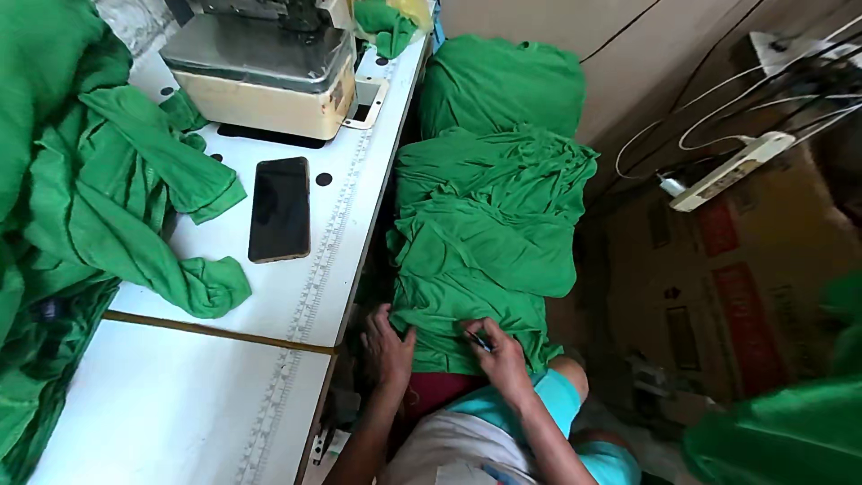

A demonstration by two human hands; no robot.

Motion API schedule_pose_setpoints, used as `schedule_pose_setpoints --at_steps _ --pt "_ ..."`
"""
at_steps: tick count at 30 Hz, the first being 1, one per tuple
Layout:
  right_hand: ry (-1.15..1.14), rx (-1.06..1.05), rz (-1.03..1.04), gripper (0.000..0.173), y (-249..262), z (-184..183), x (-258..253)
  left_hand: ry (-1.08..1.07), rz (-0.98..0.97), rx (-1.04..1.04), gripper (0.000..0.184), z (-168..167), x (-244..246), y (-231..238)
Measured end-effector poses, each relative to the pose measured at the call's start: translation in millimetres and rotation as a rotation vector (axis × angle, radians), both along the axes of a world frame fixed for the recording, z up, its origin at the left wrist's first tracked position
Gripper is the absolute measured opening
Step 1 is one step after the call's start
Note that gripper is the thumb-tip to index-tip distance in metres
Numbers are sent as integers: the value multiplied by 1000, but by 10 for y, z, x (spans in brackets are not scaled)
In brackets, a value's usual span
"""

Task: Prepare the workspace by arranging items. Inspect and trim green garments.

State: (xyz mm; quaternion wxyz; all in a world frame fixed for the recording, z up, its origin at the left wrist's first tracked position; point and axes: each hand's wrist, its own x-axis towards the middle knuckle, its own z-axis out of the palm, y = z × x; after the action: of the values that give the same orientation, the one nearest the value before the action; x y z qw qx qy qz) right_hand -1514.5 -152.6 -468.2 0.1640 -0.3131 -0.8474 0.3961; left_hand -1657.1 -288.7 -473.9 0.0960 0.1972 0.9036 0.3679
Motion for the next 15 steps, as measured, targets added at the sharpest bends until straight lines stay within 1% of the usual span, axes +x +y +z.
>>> schedule_pose_setpoints --at_steps 1,2,3,5,6,7,9,11,13,14,15 --pt "-19 7 15 17 16 3 0 16 -9 3 68 -34 -44 3" --pt "-61 37 43 20 34 -3 -6 25 -41 1 63 -75 -95 1" --pt "-130 90 82 25 55 -20 -24 19 -83 1 55 -118 -149 -5" --pt "-347 180 169 36 92 -55 -85 11 -123 52 39 -217 -233 -15" --pt "-404 207 182 36 101 -79 -116 -29 -120 102 38 -228 -264 -13" --pt "-398 223 168 32 102 -94 -134 -92 -107 172 36 -222 -291 -8" --pt "-278 182 96 25 114 -82 -144 -253 -84 350 36 -223 -349 -24" --pt "-103 1 -4 22 186 -58 -142 -422 -108 507 32 -228 -409 -95" --pt "74 -150 -86 23 312 -93 -134 -554 -149 560 17 -228 -460 -174" --pt "110 -177 -117 26 376 -116 -128 -589 -168 551 10 -240 -472 -204" --pt "97 -180 -140 31 435 -137 -120 -606 -178 521 12 -263 -477 -222"
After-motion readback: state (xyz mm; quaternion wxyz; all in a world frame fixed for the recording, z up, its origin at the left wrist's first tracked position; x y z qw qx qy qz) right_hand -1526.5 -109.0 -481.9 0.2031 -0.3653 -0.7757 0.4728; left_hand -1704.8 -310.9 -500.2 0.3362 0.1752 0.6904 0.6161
